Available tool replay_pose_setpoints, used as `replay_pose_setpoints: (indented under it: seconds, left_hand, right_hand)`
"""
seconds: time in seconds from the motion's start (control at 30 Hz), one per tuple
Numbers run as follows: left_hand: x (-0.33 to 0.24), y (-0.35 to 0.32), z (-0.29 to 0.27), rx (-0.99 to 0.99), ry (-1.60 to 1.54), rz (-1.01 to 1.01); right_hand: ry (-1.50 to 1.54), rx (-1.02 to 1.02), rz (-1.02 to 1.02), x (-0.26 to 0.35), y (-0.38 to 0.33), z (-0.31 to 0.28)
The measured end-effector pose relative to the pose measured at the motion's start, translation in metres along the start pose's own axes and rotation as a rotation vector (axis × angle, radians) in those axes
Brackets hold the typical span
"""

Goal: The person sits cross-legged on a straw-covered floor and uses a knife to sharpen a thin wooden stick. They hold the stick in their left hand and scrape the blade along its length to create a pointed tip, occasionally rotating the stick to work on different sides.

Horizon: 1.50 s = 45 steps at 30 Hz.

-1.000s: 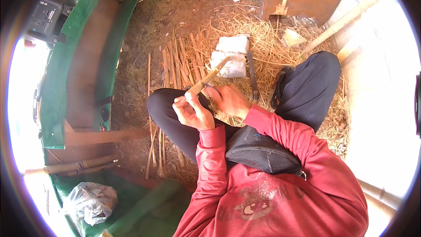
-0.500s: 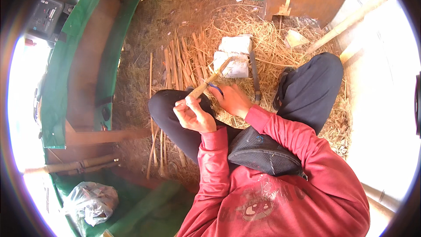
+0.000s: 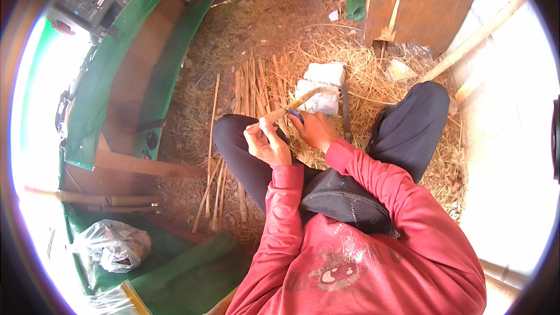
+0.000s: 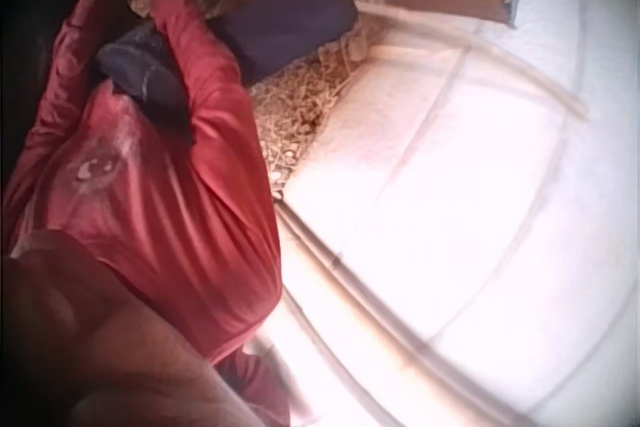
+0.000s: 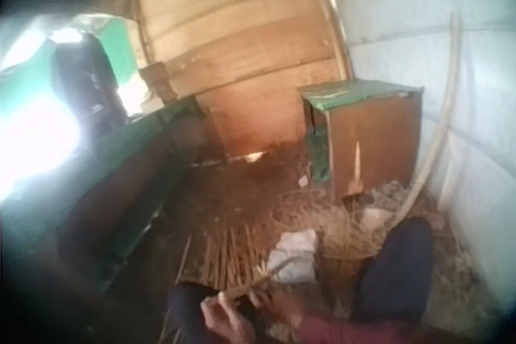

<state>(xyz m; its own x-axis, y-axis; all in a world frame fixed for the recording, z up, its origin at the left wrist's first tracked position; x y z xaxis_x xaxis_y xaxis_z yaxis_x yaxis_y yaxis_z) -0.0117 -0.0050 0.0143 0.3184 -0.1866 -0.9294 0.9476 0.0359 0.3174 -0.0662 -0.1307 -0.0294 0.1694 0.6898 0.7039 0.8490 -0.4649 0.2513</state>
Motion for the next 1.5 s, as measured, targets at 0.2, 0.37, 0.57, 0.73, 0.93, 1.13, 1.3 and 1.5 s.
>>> replay_pose_setpoints:
  seconds: [0.2, 0.37, 0.57, 0.73, 0.93, 1.13, 1.3, 1.5]
  left_hand:
    - [-0.003, 0.005, 0.000, 0.020, -0.001, -0.005]
    - [-0.007, 0.004, 0.018, 0.123, 0.010, -0.002]
    - [0.011, 0.012, 0.013, 0.082, 0.002, 0.073]
    - [0.001, 0.005, 0.012, 0.175, -0.012, 0.035]
    - [0.003, 0.005, 0.014, 0.120, -0.032, 0.037]
    - [0.013, 0.006, 0.012, 0.098, -0.052, 0.067]
    - [0.007, 0.005, 0.014, 0.108, -0.075, -0.020]
    - [0.005, 0.006, 0.008, 0.124, 0.052, 0.129]
  right_hand:
    - [-0.124, 0.065, 0.114, -0.053, -0.016, 0.002]
    - [0.004, 0.107, 0.216, -0.064, -0.007, -0.011]
    - [0.280, 0.115, -0.002, -0.016, -0.019, -0.020]
    - [0.184, 0.039, -0.073, 0.009, -0.011, -0.021]
    - [0.069, 0.033, 0.061, -0.053, -0.004, 0.008]
    - [0.127, -0.064, -0.038, -0.034, -0.002, -0.001]
    - [0.076, -0.017, 0.070, -0.057, -0.001, 0.015]
    - [0.353, 0.012, -0.282, 0.010, -0.004, -0.024]
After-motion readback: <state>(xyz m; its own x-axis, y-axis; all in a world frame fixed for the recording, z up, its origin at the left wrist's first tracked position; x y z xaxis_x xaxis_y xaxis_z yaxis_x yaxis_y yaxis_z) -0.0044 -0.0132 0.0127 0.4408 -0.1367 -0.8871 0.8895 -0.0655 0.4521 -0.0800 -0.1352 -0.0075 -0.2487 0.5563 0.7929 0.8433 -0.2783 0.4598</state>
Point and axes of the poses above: each hand's wrist, its own y-axis towards the middle knuckle, its own z-axis out of the palm, x = y × z, the point moved 4 cm from there along y, towards the middle knuckle, and after that the axes turned 12 degrees about -z, right-handed, at the moved point
